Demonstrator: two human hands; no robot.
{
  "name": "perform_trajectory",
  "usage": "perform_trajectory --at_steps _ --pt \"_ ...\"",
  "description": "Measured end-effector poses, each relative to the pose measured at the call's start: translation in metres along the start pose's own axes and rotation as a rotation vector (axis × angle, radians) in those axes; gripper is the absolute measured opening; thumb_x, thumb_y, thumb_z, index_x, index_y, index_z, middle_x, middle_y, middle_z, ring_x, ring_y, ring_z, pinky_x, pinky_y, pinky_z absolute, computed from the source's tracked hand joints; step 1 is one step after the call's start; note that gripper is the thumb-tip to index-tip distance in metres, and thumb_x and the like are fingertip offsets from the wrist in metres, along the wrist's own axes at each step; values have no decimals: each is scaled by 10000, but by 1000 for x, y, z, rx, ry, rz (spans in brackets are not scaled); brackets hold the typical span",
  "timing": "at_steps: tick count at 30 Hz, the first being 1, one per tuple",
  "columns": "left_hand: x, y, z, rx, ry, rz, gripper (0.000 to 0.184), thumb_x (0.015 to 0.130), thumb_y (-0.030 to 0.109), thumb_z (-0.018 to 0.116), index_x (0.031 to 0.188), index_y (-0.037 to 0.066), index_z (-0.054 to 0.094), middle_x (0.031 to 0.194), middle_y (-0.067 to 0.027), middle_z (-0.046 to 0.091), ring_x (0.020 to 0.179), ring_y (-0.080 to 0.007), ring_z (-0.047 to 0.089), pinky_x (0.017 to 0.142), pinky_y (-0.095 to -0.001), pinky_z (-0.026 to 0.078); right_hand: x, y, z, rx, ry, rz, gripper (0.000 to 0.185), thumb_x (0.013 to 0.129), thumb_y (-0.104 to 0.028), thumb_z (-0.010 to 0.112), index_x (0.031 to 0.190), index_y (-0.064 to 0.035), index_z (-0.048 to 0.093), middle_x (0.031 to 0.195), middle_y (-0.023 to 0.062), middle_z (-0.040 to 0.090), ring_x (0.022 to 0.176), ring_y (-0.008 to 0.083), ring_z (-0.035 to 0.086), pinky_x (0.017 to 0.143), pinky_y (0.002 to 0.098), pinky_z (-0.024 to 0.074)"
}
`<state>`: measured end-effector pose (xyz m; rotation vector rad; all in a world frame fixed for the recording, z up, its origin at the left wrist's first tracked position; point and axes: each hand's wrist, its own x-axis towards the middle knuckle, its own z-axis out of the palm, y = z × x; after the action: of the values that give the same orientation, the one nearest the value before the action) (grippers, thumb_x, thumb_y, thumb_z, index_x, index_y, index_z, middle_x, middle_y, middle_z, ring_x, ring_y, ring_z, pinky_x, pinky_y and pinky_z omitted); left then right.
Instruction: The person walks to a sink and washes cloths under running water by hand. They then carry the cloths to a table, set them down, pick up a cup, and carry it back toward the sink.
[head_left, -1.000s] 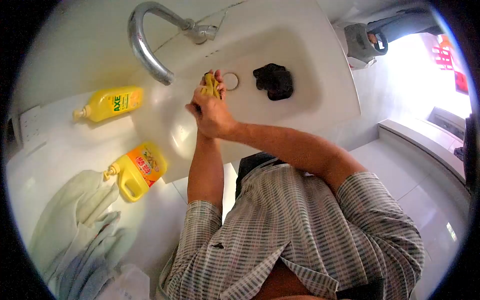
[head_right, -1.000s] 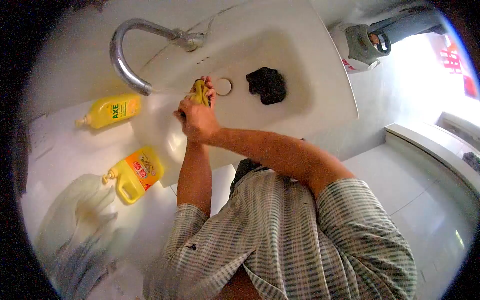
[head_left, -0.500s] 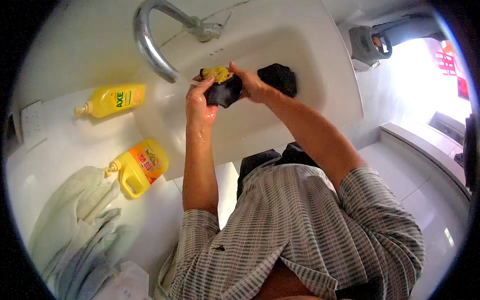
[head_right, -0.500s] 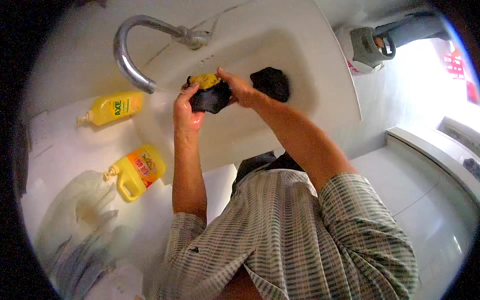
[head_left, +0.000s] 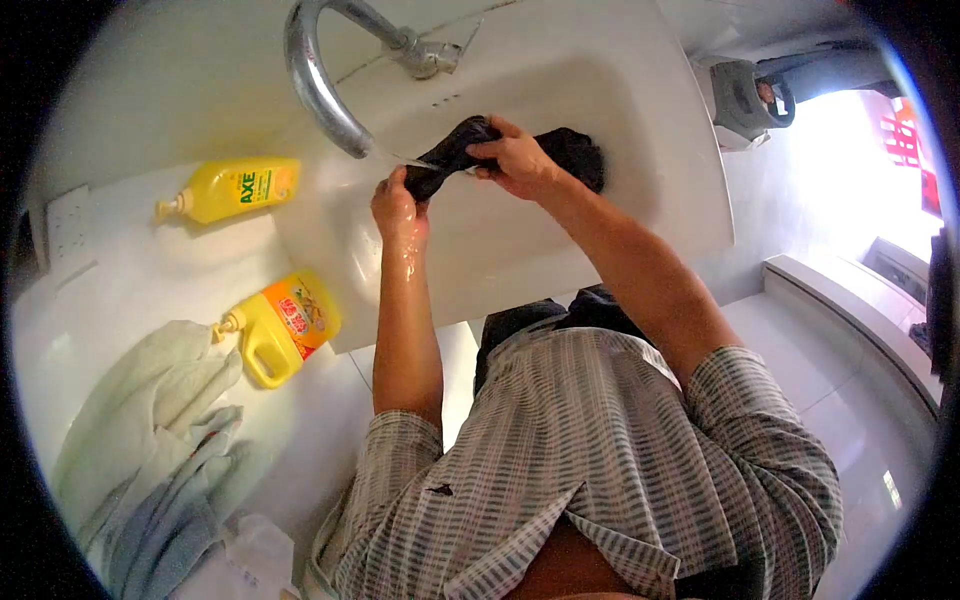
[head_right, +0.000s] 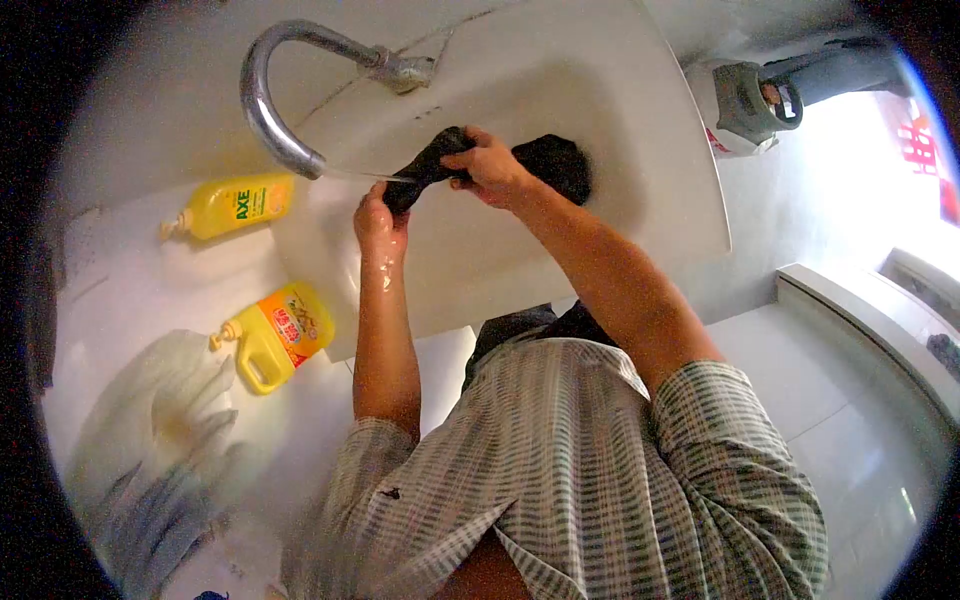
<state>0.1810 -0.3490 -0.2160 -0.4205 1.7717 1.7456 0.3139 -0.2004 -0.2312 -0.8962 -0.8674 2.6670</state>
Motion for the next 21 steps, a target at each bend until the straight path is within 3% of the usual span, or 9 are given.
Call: perform_trajectory --at_steps 4,6,9,12,13,14,15,18,21 --pt "79 -67 -33 -253 -689 -133 258 954 270 598 1065 38 611 969 -91 630 837 -209 630 696 -350 544 -19 18 61 -282 97 -267 192 862 -82 722 1020 -9 641 967 129 692 854 262 664 709 355 539" --pt "63 -76 -13 -484 -825 -189 248 976 271 554 1075 50 611 933 -75 619 809 -211 618 722 -355 548 -42 33 83 -798 102 -584 157 869 -130 715 966 -23 654 899 178 677 802 330 671 686 403 547" --pt "4 -47 20 -652 -825 -186 259 994 276 506 1073 53 614 948 -71 624 833 -215 615 758 -363 543 -42 38 84 -1311 159 -841 185 870 -229 702 892 -46 679 818 216 662 770 398 664 669 456 552" --pt "35 -69 14 -679 -962 -79 323 1020 311 462 1104 39 613 1057 -81 652 969 -235 632 829 -386 546 -16 36 70 -1532 316 -678 324 915 -385 616 840 -82 705 780 166 683 749 393 675 674 489 549" --pt "14 -48 26 -625 -803 -193 327 1024 311 456 1113 37 612 1078 -84 654 997 -238 633 843 -386 547 -8 21 65 -1515 364 -633 343 929 -398 589 840 -90 710 775 156 686 749 388 678 671 492 549" --pt "-8 -28 36 -567 -645 -306 332 1028 312 451 1122 36 610 1099 -87 656 1025 -240 633 856 -385 548 0 -1 66 -1523 445 -229 374 964 -405 528 922 -80 707 876 189 687 841 393 676 730 492 545" --pt "-26 -14 40 -471 -637 -214 452 1048 404 409 1231 19 560 1137 -103 633 1057 -260 614 917 -398 525 17 3 49 -1488 472 -325 332 970 -359 533 970 -66 689 947 207 676 896 407 659 768 495 533" --pt "-26 -10 29 -307 -437 -247 421 1042 359 425 1244 14 557 1177 -120 635 1099 -259 614 931 -392 522 2 1 53 -1478 321 -466 243 962 -255 573 1047 -38 644 1068 239 645 989 445 614 841 497 503" --pt "33 -63 -1 -345 -619 -128 372 1038 322 439 1236 30 555 1154 -107 612 1023 -249 595 891 -389 516 -21 32 78 -1301 199 -744 176 909 -160 651 1022 -28 623 1028 249 639 936 472 603 827 508 500"
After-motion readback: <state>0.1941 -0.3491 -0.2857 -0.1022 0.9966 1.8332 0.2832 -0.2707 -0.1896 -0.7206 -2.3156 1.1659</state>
